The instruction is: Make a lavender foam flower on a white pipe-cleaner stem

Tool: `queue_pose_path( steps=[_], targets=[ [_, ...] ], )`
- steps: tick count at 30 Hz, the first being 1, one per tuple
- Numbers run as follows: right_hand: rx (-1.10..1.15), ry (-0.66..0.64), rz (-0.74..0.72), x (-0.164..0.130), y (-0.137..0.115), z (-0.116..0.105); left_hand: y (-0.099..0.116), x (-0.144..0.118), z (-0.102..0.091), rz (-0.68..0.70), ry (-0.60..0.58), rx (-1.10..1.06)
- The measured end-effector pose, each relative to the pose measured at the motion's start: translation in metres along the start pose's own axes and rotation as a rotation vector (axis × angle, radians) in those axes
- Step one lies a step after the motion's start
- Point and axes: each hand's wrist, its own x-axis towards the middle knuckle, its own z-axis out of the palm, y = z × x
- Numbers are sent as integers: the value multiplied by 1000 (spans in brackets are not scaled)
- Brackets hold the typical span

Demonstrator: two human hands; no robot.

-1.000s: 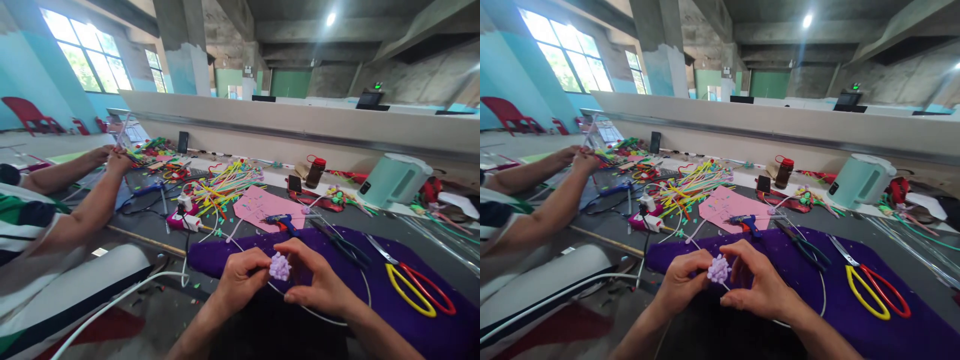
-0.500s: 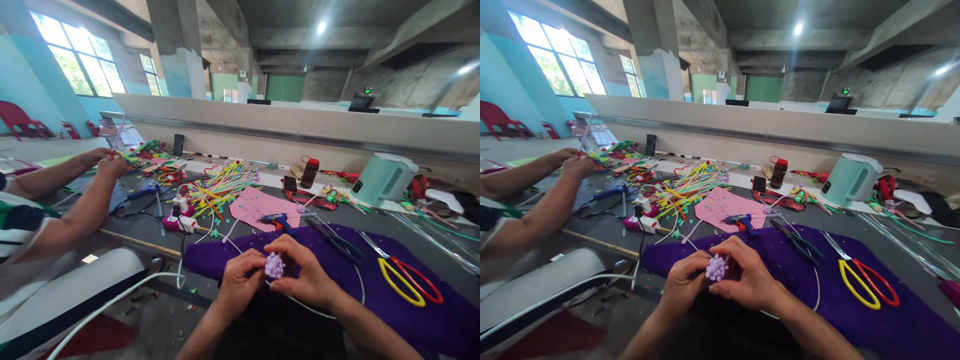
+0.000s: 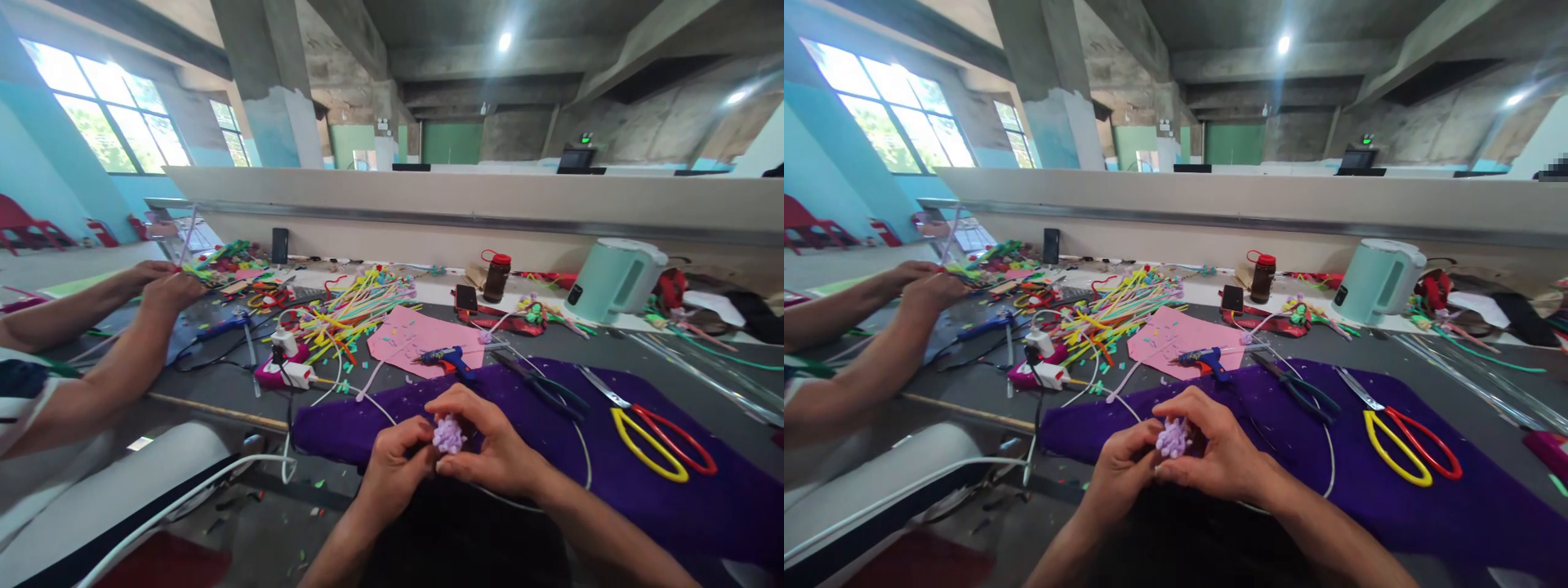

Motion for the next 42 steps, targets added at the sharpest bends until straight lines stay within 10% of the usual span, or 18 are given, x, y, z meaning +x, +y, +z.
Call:
queue_pose_path(
  steps=[10,24,42],
  targets=[
    [-36,-3,143,-4,8,-9,-8,-3,1,-320,21,-344],
    [-1160,218,683,-95,107,-151,-32,-5,-6,-591,51,-679],
    [-1197,-114,785,-58,126,-131,-26,3,1,-475,2,-555]
  ],
)
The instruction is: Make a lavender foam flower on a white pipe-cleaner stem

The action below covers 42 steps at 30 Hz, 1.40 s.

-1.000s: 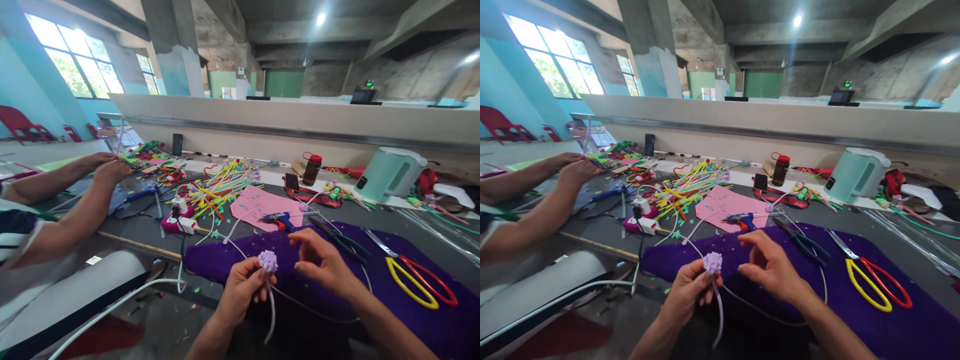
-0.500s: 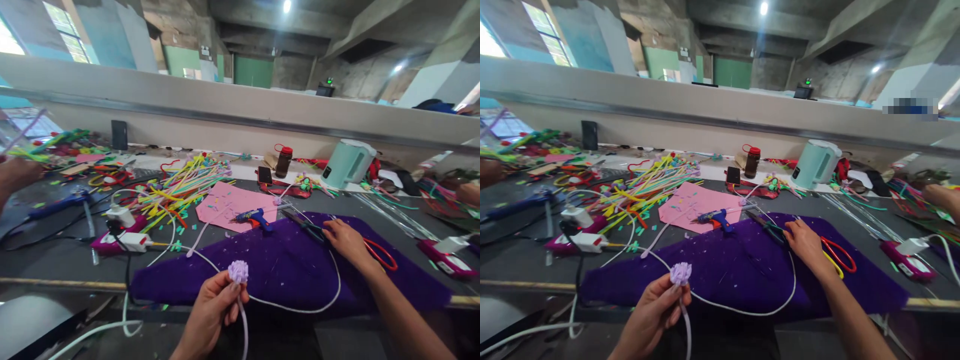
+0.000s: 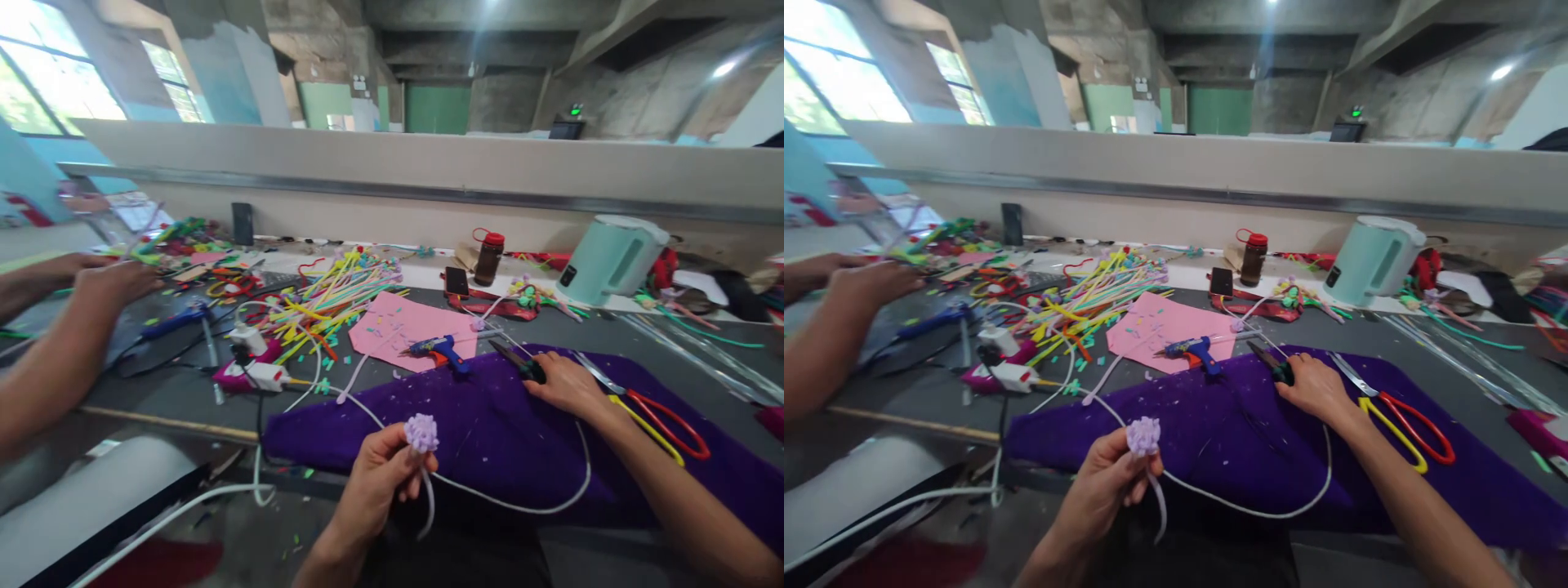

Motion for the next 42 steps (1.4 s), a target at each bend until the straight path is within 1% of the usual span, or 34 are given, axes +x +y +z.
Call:
queue_pose_path(
  steps=[3,6,8,9,10,13,18,20,22,24,27,29,31,33,36,37,39,42],
  targets=[
    [13,-30,29,5,0,-4,6,-6,-2,35,12,30],
    [37,-38,46,3,3,-12,13,-10,-4,53,36,21],
    [121,-50,70,-3,5,-18,16,-12,-4,40,56,-21],
    [207,-61,79,-7,6,-21,17,-13,-4,28,66,-51],
    [326,-74,80,-11,7,-24,18,-13,-4,14,77,-81],
    [800,-141,56,-27,4,-28,19,-13,-2,-21,103,-133],
    [1578,-404,156,-53,-19,-24,14,-11,-2,-64,104,-174],
    [1805,-458,148,-63,-30,-20,13,-10,-3,-77,106,-203],
    [1928,-473,116,-75,-42,-16,14,-10,-2,-91,113,-239],
    [1956,-499,86,-90,-55,-13,15,-11,-1,-70,111,-267],
    [1830,-576,56,-111,-77,-14,18,-15,3,25,50,-258],
    [1677,-562,35,-121,-93,-19,18,-19,6,70,-19,-225],
    [1570,-499,-31,-124,-108,-26,18,-23,7,93,-53,-182],
    [1487,-420,-102,-121,-119,-33,15,-27,7,114,-37,-118],
    [1341,-315,-179,-112,-129,-40,12,-30,5,151,28,-40],
    [1293,-303,-206,-109,-132,-41,11,-30,4,154,49,-34],
    [1214,-321,-255,-105,-135,-42,9,-30,3,149,82,-46],
    [1146,-359,-307,-105,-138,-41,6,-31,3,125,98,-68]
  ],
)
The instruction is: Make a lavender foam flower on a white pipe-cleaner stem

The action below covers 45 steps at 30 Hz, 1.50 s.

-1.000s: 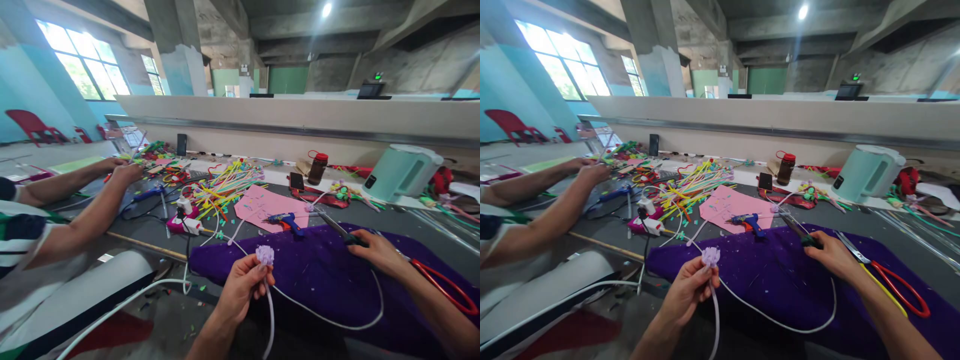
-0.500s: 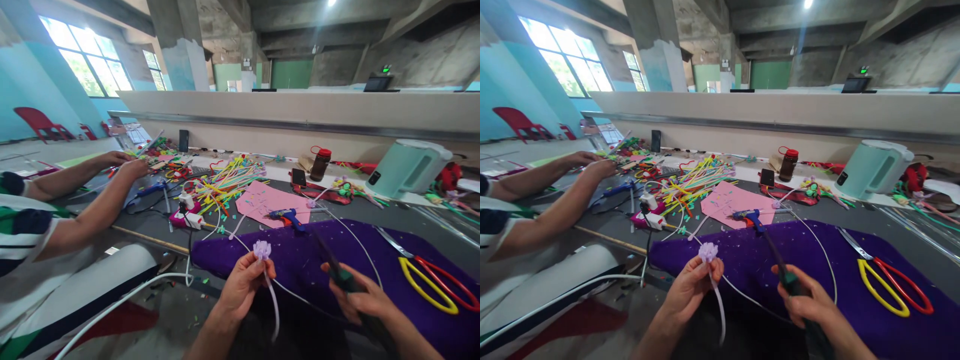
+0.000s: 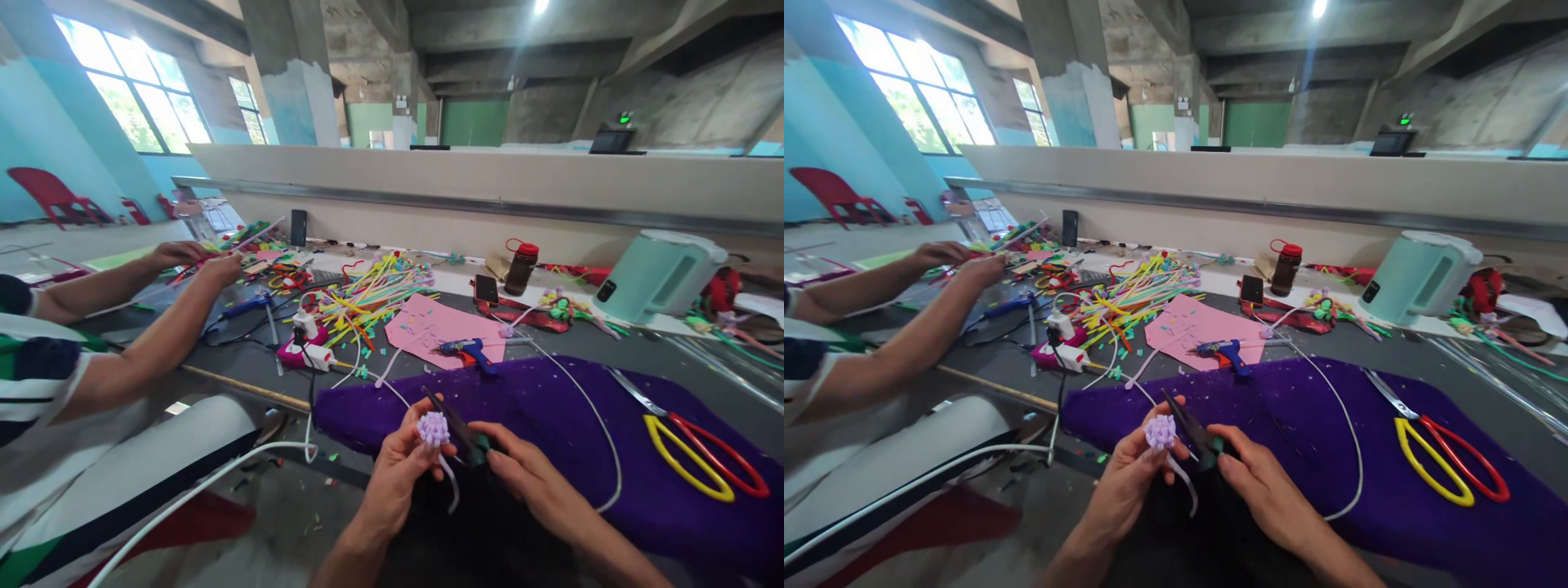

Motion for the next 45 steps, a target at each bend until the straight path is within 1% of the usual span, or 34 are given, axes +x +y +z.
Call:
queue_pose_path(
  steps=[3,6,8,10,12,13,14,16,18,23,25,27,29,31,37,41,45],
  targets=[
    [-26,-19,-42,-1,-1,4,-4,-4,1,-18,-55,7],
    [-10,-56,-87,0,-2,8,-9,-8,2,-85,-140,15],
    [61,-120,-51,1,-2,11,-11,-9,3,-144,-164,-2],
    [152,-189,28,2,0,14,-13,-7,3,-194,-141,-37],
    [173,-187,64,2,2,17,-14,-5,4,-222,-75,-80],
    [135,-140,44,1,4,18,-14,-4,5,-229,-40,-97],
    [69,-64,5,-1,5,19,-13,-4,6,-229,-11,-110],
    [-107,111,-76,-6,10,21,-10,-3,8,-227,16,-123],
    [-298,235,-167,-12,17,23,-6,-2,10,-230,32,-134],
    [-719,416,-427,-16,35,29,7,5,16,-218,72,-161],
    [-847,495,-460,-12,38,32,9,8,18,-206,68,-155],
    [-936,529,-454,-6,38,35,10,8,19,-203,69,-151],
    [-978,520,-448,-1,36,38,10,7,18,-201,98,-161],
    [-979,493,-472,2,34,41,10,3,14,-195,155,-187],
    [-964,470,-620,9,30,49,11,-15,-4,-158,291,-247],
    [-1015,416,-654,19,25,46,12,-18,-9,-126,325,-262],
    [-1067,383,-624,26,17,41,16,-11,-4,-96,312,-256]
  ],
)
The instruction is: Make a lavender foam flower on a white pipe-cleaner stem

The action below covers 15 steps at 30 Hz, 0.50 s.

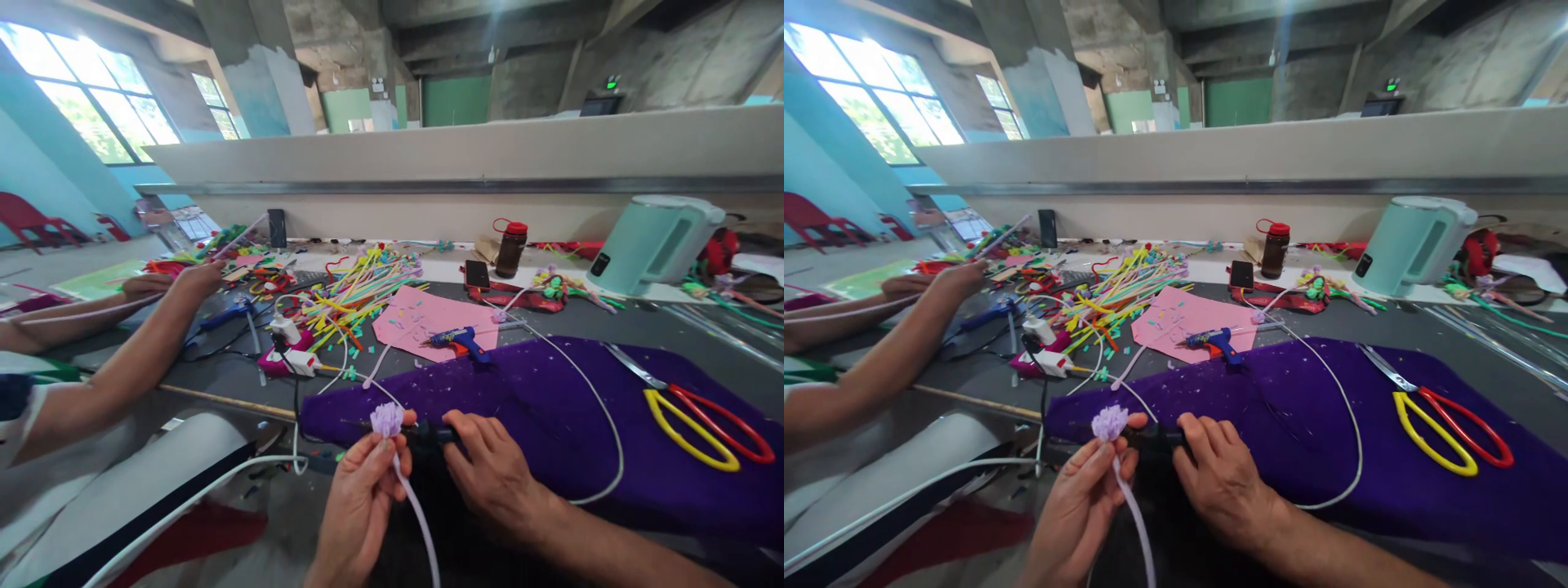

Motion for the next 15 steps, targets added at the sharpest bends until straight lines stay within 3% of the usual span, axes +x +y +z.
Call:
queue_pose_path(
  steps=[4,9,15],
  targets=[
    [149,-85,145,0,9,-13,4,4,8,-58,-80,128],
    [460,-248,430,-26,38,-39,3,5,1,-109,-199,251],
    [899,-402,542,-60,56,-62,-4,6,-5,-74,-180,273]
  ],
)
